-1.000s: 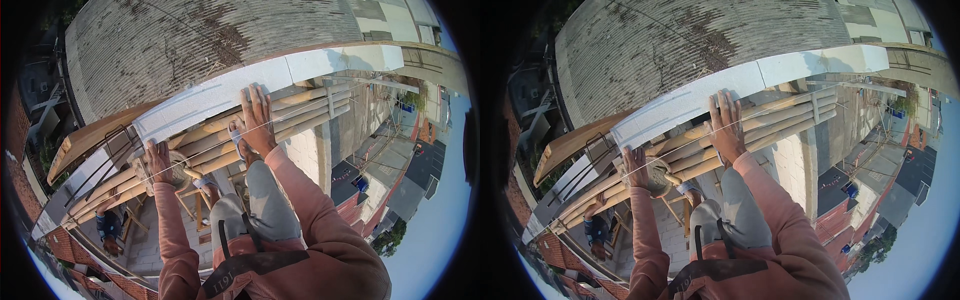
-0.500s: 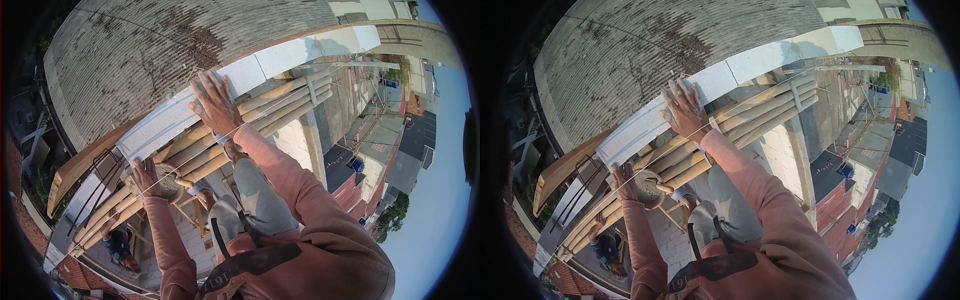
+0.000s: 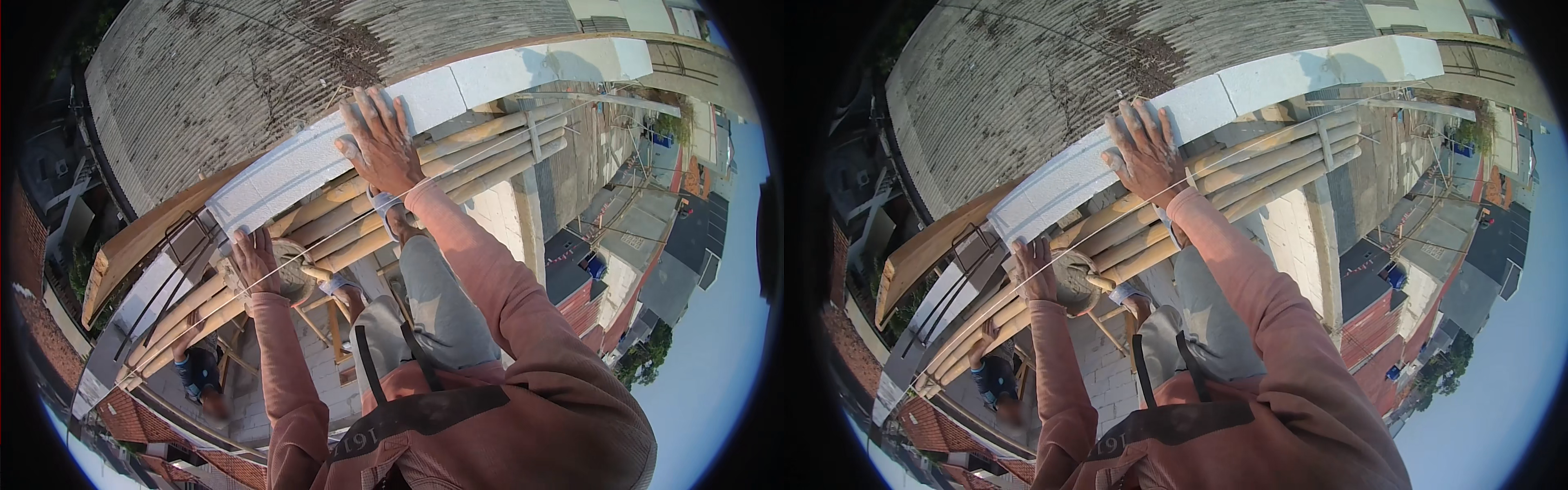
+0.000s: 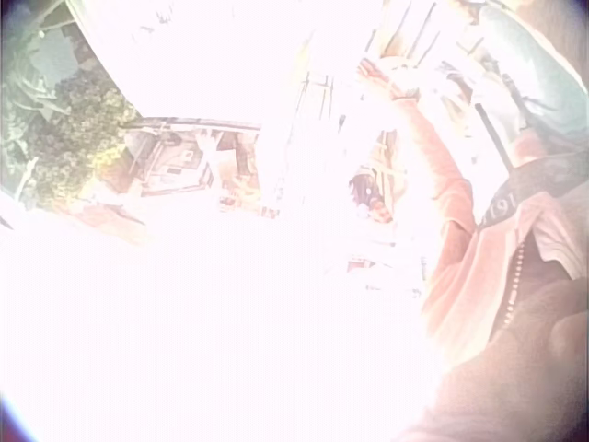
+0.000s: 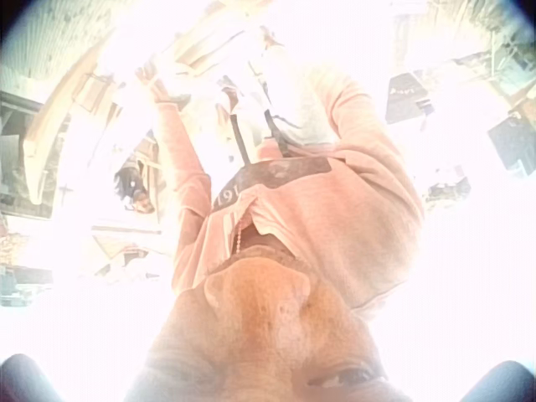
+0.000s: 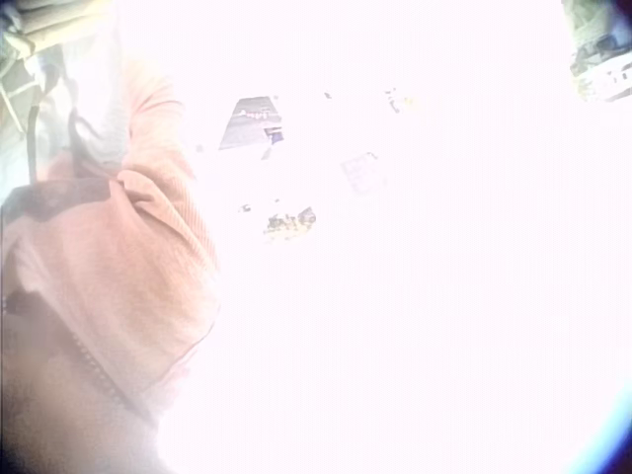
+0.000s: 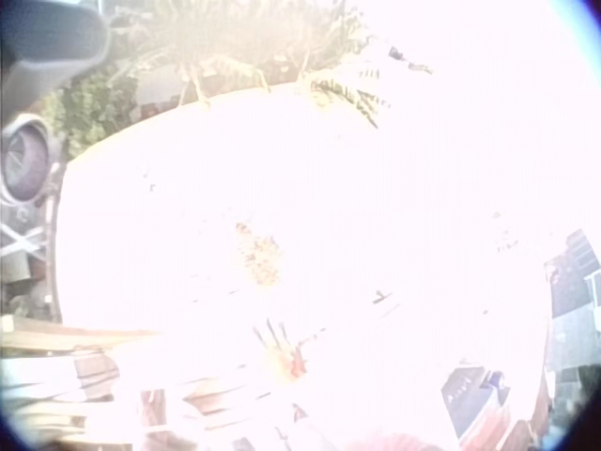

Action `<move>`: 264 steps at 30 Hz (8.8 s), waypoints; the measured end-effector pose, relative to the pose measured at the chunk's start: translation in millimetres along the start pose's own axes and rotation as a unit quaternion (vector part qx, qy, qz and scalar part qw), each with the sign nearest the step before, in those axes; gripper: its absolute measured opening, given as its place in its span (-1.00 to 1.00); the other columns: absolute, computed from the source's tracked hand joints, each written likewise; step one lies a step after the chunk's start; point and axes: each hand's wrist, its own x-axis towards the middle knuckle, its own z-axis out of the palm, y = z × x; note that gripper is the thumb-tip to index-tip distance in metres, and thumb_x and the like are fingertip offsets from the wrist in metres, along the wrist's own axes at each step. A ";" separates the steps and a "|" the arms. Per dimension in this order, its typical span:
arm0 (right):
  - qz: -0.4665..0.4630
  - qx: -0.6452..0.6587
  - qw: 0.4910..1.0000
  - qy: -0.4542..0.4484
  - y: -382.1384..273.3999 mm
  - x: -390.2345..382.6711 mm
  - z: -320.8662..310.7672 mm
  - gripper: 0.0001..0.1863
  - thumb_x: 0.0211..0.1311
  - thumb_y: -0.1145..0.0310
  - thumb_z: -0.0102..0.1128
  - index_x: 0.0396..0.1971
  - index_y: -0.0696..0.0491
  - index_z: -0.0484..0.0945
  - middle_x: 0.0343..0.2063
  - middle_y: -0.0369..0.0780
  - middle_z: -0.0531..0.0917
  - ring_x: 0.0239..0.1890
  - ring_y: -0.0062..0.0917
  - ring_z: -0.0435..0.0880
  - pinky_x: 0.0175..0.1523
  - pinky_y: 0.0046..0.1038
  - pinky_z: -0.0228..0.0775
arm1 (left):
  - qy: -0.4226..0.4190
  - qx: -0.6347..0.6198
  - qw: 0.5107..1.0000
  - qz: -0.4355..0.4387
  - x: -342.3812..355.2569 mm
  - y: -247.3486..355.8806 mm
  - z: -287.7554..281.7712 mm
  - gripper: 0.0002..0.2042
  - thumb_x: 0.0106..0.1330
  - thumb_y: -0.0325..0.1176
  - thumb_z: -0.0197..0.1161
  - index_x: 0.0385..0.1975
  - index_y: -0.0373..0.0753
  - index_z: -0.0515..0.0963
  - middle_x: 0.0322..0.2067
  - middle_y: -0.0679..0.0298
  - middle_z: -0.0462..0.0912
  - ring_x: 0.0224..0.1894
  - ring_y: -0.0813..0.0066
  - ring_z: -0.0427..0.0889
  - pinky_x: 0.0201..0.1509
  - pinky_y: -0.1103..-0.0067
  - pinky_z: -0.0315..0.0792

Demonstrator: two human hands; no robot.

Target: The person lays a white block on a wall, measures it using a tape measure, taps it with a hammer, and applies mortar using a trowel.

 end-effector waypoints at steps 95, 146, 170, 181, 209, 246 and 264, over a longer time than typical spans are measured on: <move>-0.426 0.187 0.749 -0.473 -369.6 -291.7 151.3 -0.61 0.24 0.50 0.21 0.08 0.14 0.53 -0.09 -0.09 0.58 -0.04 -0.17 0.55 0.07 -0.20 0.37 | 0.654 -0.215 0.700 -0.189 -464.2 -257.5 -336.4 -0.63 0.46 -0.05 0.08 -0.26 -0.28 0.60 -0.69 0.52 0.13 -0.66 0.70 0.10 -0.52 0.65 0.18; 0.435 0.271 0.833 -0.208 -60.9 -453.4 -118.3 -0.46 0.31 -0.16 0.20 -0.48 0.07 0.43 -0.77 -0.33 0.29 -0.72 -0.56 0.34 -0.57 -0.38 0.15 | -0.120 0.059 0.951 -0.279 -299.4 12.5 75.0 -0.60 0.50 -0.32 -0.07 0.28 -0.24 0.21 -0.37 0.24 0.44 -0.44 0.59 0.38 -0.28 0.53 0.45; 0.759 0.505 0.407 0.053 -121.9 -496.5 -78.3 -0.58 0.53 0.01 -0.07 -0.30 0.11 0.45 -0.73 -0.44 0.29 -0.75 -0.81 0.21 -0.67 -0.63 0.00 | -0.271 -0.073 0.924 -0.260 -64.3 -517.7 265.4 -0.47 0.35 -0.61 -0.01 0.29 -0.04 0.15 -0.32 0.26 0.50 -0.40 0.50 0.53 -0.32 0.56 0.53; 0.721 0.414 0.555 0.016 -85.0 -476.4 -74.7 -0.65 0.50 0.11 -0.03 -0.37 0.09 0.43 -0.67 -0.40 0.34 -0.64 -0.77 0.28 -0.56 -0.61 0.12 | -0.295 0.404 0.843 -0.198 -23.9 -462.3 261.7 -0.59 0.49 -0.26 -0.03 0.29 -0.07 0.15 -0.06 -0.03 0.63 -0.13 0.11 0.70 -0.01 0.34 0.51; 0.206 0.460 0.824 -0.261 -352.8 -197.3 99.0 -0.37 0.46 -0.03 -0.02 0.35 0.06 0.21 0.00 0.03 0.58 -0.03 -0.12 0.65 0.14 -0.19 0.47 | -0.009 0.779 0.497 0.382 16.5 -6.6 147.3 0.13 -0.16 0.40 0.40 0.44 -0.03 0.11 0.34 0.08 0.24 0.45 0.08 0.10 0.39 -0.37 -0.45; 0.392 0.436 0.806 0.077 -10.9 -161.3 -17.9 -0.32 0.49 -0.20 -0.20 -0.24 0.25 0.47 -0.50 -0.13 0.46 -0.38 -0.38 0.47 -0.16 -0.34 0.36 | -0.065 0.835 0.418 0.353 23.2 -11.8 160.8 0.17 -0.06 0.55 0.24 0.51 0.08 -0.09 0.44 -0.03 0.06 0.52 -0.08 -0.11 0.37 -0.34 -0.48; 0.355 0.394 0.843 0.087 -24.2 -153.0 -22.7 -0.31 0.45 -0.22 -0.15 -0.29 0.25 0.49 -0.59 -0.08 0.46 -0.48 -0.33 0.47 -0.28 -0.27 0.34 | -0.060 0.821 0.435 0.364 25.7 -14.5 155.7 0.16 -0.06 0.53 0.25 0.50 0.02 -0.03 0.46 -0.02 -0.01 0.53 -0.07 -0.16 0.35 -0.39 -0.49</move>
